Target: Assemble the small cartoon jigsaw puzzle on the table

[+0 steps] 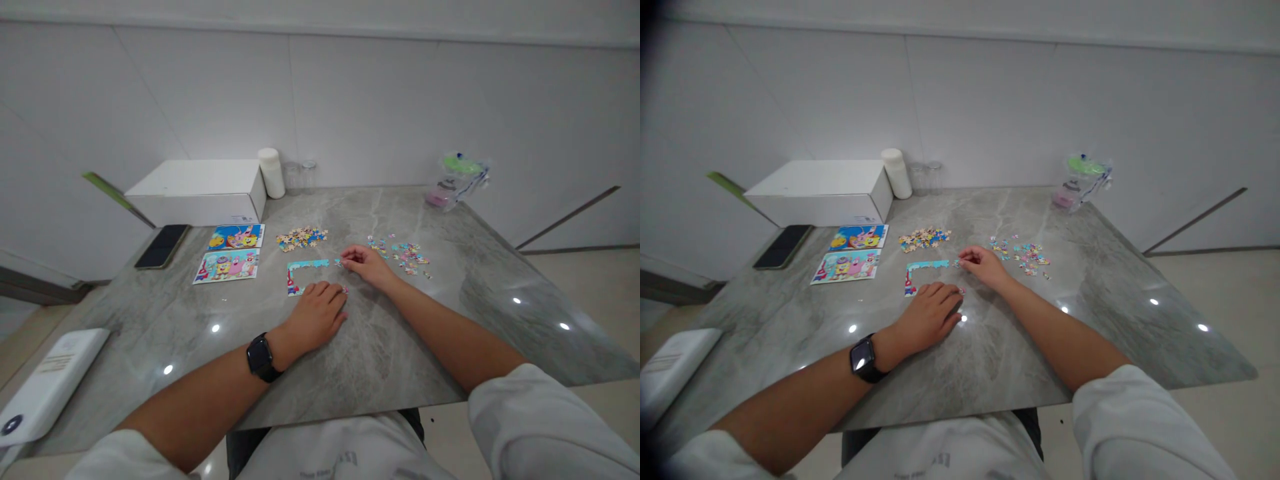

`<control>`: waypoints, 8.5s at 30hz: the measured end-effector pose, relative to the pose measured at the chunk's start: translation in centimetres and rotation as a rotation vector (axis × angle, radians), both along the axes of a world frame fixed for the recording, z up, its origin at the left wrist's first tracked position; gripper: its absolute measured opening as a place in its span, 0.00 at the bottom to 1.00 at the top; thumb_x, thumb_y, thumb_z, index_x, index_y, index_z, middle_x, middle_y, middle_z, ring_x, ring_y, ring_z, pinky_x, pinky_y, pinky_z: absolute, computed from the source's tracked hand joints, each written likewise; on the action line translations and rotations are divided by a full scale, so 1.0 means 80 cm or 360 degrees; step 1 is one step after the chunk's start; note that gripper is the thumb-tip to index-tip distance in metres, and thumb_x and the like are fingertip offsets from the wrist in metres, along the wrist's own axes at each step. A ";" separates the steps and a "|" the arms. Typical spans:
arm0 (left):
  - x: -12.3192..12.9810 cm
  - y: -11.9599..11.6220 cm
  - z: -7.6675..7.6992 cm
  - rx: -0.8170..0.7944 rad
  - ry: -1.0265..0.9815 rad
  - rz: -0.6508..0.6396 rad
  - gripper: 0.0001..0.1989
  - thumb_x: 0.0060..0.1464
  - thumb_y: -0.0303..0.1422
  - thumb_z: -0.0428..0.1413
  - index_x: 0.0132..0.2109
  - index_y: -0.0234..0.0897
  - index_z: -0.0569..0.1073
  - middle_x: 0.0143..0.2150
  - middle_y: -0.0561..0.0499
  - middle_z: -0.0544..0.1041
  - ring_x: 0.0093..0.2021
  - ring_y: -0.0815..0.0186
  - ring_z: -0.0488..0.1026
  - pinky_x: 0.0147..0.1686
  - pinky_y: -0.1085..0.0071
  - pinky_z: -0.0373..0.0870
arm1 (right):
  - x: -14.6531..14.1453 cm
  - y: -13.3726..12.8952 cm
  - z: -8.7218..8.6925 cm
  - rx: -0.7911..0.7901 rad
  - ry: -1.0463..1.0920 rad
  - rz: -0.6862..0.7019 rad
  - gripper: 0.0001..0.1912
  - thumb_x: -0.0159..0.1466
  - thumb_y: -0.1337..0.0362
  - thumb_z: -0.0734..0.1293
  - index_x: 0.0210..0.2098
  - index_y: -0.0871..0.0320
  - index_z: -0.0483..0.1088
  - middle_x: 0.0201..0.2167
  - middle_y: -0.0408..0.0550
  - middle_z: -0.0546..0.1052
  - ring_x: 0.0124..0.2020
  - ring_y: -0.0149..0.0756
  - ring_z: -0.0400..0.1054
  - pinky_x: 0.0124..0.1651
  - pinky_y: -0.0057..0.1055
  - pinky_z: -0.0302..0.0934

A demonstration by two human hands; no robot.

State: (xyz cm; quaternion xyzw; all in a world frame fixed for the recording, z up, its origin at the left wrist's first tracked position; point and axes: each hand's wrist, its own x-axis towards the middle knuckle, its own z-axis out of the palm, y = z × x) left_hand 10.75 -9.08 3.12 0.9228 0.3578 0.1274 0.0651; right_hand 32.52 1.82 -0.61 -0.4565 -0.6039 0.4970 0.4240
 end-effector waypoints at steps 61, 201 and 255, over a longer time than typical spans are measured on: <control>-0.010 0.006 -0.009 -0.0007 0.0020 -0.0031 0.20 0.71 0.43 0.54 0.63 0.39 0.74 0.61 0.42 0.74 0.60 0.51 0.68 0.61 0.51 0.64 | 0.012 -0.034 0.016 0.0926 -0.1486 0.0137 0.13 0.65 0.67 0.68 0.48 0.55 0.77 0.46 0.52 0.80 0.49 0.44 0.73 0.54 0.38 0.62; -0.006 0.009 -0.008 -0.0029 0.0109 -0.0066 0.23 0.72 0.42 0.50 0.66 0.36 0.73 0.63 0.41 0.75 0.58 0.51 0.69 0.56 0.50 0.67 | 0.006 -0.042 0.022 0.0850 -0.1300 0.0344 0.10 0.66 0.71 0.70 0.45 0.55 0.80 0.40 0.51 0.83 0.42 0.40 0.75 0.50 0.35 0.65; -0.003 0.009 -0.014 0.0014 0.0052 -0.0062 0.23 0.72 0.43 0.52 0.66 0.38 0.71 0.68 0.42 0.71 0.63 0.49 0.66 0.62 0.50 0.64 | 0.023 -0.026 0.015 0.1080 -0.1205 0.0509 0.13 0.68 0.70 0.66 0.45 0.52 0.82 0.49 0.52 0.84 0.51 0.45 0.76 0.59 0.45 0.65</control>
